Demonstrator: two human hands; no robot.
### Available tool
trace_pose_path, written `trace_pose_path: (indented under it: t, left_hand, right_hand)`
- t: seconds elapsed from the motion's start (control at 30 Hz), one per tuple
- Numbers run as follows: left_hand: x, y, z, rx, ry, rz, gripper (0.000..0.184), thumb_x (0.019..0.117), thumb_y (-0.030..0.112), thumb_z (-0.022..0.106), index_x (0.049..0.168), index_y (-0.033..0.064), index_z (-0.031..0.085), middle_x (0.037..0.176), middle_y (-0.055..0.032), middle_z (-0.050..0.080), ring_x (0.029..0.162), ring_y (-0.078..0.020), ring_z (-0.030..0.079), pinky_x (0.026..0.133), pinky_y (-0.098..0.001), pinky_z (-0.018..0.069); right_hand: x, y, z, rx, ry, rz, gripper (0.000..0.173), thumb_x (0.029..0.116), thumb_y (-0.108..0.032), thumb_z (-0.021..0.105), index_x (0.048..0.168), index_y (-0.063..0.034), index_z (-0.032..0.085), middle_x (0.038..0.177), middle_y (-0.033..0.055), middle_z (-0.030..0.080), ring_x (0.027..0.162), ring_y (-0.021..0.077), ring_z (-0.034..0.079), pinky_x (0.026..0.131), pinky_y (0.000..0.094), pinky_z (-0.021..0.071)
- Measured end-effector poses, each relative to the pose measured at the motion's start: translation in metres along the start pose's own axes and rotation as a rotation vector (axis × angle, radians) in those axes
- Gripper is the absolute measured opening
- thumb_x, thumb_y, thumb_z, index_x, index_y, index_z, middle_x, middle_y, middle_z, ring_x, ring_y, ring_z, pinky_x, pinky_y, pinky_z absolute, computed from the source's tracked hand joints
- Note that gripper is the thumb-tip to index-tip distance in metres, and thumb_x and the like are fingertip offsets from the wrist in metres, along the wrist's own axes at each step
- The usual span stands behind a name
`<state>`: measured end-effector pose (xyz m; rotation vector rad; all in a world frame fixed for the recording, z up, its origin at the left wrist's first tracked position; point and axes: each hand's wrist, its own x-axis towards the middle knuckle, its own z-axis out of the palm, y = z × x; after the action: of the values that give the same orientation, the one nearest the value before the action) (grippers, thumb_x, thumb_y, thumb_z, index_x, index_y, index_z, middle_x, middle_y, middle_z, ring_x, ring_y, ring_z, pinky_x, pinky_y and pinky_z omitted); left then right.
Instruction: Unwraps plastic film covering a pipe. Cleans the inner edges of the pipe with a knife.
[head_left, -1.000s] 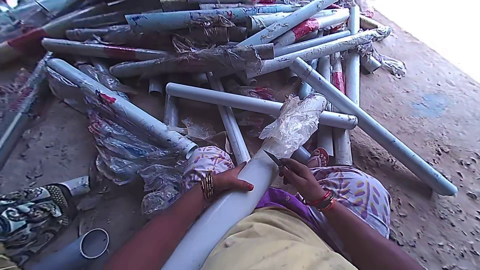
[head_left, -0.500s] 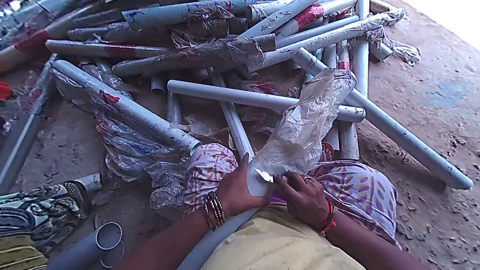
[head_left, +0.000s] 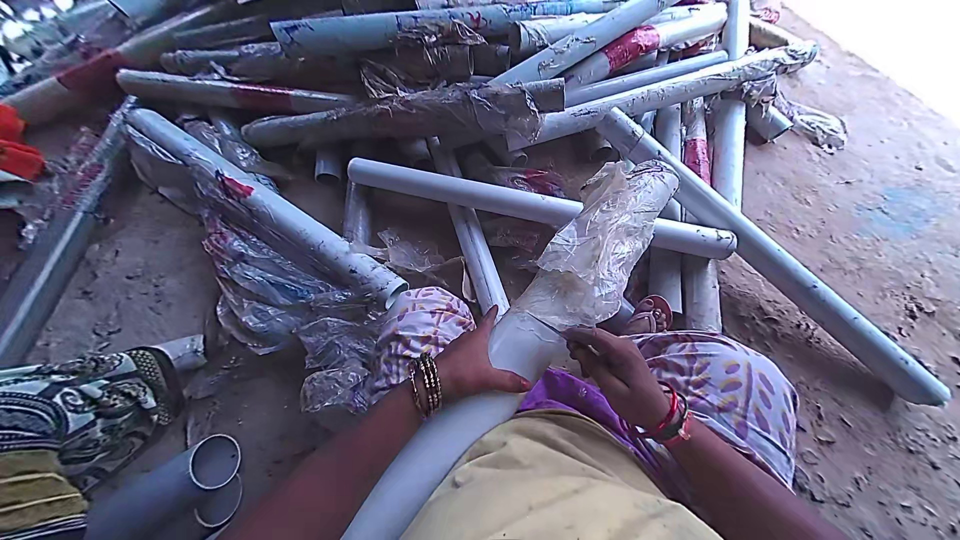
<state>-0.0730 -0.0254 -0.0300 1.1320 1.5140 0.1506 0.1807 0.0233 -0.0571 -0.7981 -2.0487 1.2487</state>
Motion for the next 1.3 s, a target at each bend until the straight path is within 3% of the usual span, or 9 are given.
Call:
trace_pose_path:
  t: [0.13, 0.27, 0.4, 0.47, 0.53, 0.6, 0.7, 1.03, 1.3]
  left_hand:
    - [0.003, -0.004, 0.001, -0.034, -0.021, 0.086, 0.134, 0.0689, 0.04, 0.091, 0.164, 0.0, 0.004, 0.152, -0.0301, 0.045, 0.14, -0.0369, 0.049, 0.115, -0.0512, 0.0407]
    - [0.005, -0.005, 0.003, -0.064, -0.011, 0.132, 0.136, 0.0657, 0.039, 0.09, 0.164, 0.0013, 0.004, 0.155, -0.0285, 0.042, 0.14, -0.0337, 0.049, 0.115, -0.0478, 0.0413]
    - [0.0, 0.008, 0.004, 0.08, -0.006, 0.083, 0.137, 0.0704, 0.043, 0.09, 0.165, 0.0072, -0.002, 0.148, -0.0306, 0.049, 0.132, -0.0411, 0.056, 0.109, -0.0566, 0.0448]
    - [0.0, 0.01, 0.006, 0.11, -0.012, 0.063, 0.138, 0.072, 0.044, 0.09, 0.165, 0.0083, -0.005, 0.148, -0.031, 0.049, 0.13, -0.0431, 0.057, 0.108, -0.0593, 0.0446]
    - [0.003, 0.004, 0.007, 0.059, -0.022, 0.067, 0.138, 0.0704, 0.042, 0.09, 0.165, 0.008, -0.004, 0.15, -0.0306, 0.046, 0.133, -0.0414, 0.054, 0.11, -0.0576, 0.0434]
    - [0.008, -0.001, 0.006, -0.009, -0.036, 0.09, 0.138, 0.0681, 0.039, 0.09, 0.165, 0.0064, -0.002, 0.152, -0.0297, 0.045, 0.136, -0.0379, 0.053, 0.112, -0.0541, 0.0439]
    - [0.013, -0.008, 0.004, -0.103, -0.086, 0.138, 0.134, 0.0678, 0.035, 0.089, 0.164, 0.0037, 0.001, 0.156, -0.0268, 0.041, 0.14, -0.0309, 0.05, 0.115, -0.0458, 0.0433]
    - [0.017, -0.015, 0.0, -0.177, -0.128, 0.291, 0.139, 0.0631, 0.039, 0.088, 0.163, -0.0008, 0.001, 0.16, -0.0235, 0.035, 0.143, -0.0188, 0.046, 0.116, -0.0319, 0.0404]
    - [0.019, -0.016, 0.001, -0.012, -0.063, 0.245, 0.137, 0.0673, 0.048, 0.085, 0.165, 0.0028, 0.0, 0.162, -0.025, 0.035, 0.148, -0.0296, 0.041, 0.119, -0.0466, 0.0365]
  right_hand:
    - [-0.013, 0.003, 0.011, -0.447, 0.055, -0.196, 0.031, 0.1024, -0.022, 0.049, 0.112, -0.0096, 0.076, 0.088, 0.0129, 0.072, 0.068, 0.0231, 0.07, 0.054, 0.0381, 0.0549]
    - [-0.014, 0.001, 0.018, -0.761, 0.161, -0.311, 0.033, 0.0979, -0.018, 0.047, 0.11, -0.0131, 0.077, 0.079, 0.0126, 0.067, 0.055, 0.0248, 0.062, 0.042, 0.0364, 0.0445]
    - [-0.003, -0.003, 0.02, -0.924, 0.253, -0.236, 0.035, 0.0895, -0.01, 0.05, 0.108, -0.0104, 0.08, 0.074, 0.0154, 0.065, 0.05, 0.0288, 0.06, 0.039, 0.0388, 0.0427]
    - [0.006, -0.008, 0.009, -0.769, 0.178, -0.082, 0.032, 0.0918, -0.012, 0.053, 0.11, -0.0086, 0.079, 0.079, 0.0177, 0.069, 0.058, 0.0345, 0.067, 0.044, 0.0467, 0.0489]
    - [0.012, -0.012, -0.004, -0.521, 0.051, 0.083, 0.029, 0.0973, -0.014, 0.056, 0.116, -0.0069, 0.077, 0.093, 0.0194, 0.074, 0.078, 0.0387, 0.072, 0.062, 0.0564, 0.0546]
    - [0.012, -0.003, -0.011, -0.341, 0.023, 0.098, 0.029, 0.0996, -0.015, 0.055, 0.117, -0.0039, 0.075, 0.098, 0.0177, 0.075, 0.084, 0.0331, 0.072, 0.074, 0.0527, 0.0561]
    - [-0.002, 0.006, -0.005, -0.209, 0.07, -0.013, 0.03, 0.1033, -0.016, 0.05, 0.116, -0.0001, 0.072, 0.091, 0.0136, 0.072, 0.071, 0.0174, 0.065, 0.068, 0.0344, 0.0562]
    - [-0.019, 0.004, 0.013, -0.723, 0.169, -0.295, 0.034, 0.0985, -0.018, 0.046, 0.112, -0.013, 0.077, 0.077, 0.0133, 0.066, 0.054, 0.0252, 0.061, 0.042, 0.0368, 0.044]
    - [-0.005, 0.0, 0.025, -0.829, 0.174, -0.19, 0.034, 0.0881, -0.012, 0.052, 0.108, -0.011, 0.08, 0.073, 0.0156, 0.065, 0.05, 0.0303, 0.061, 0.039, 0.0404, 0.0434]
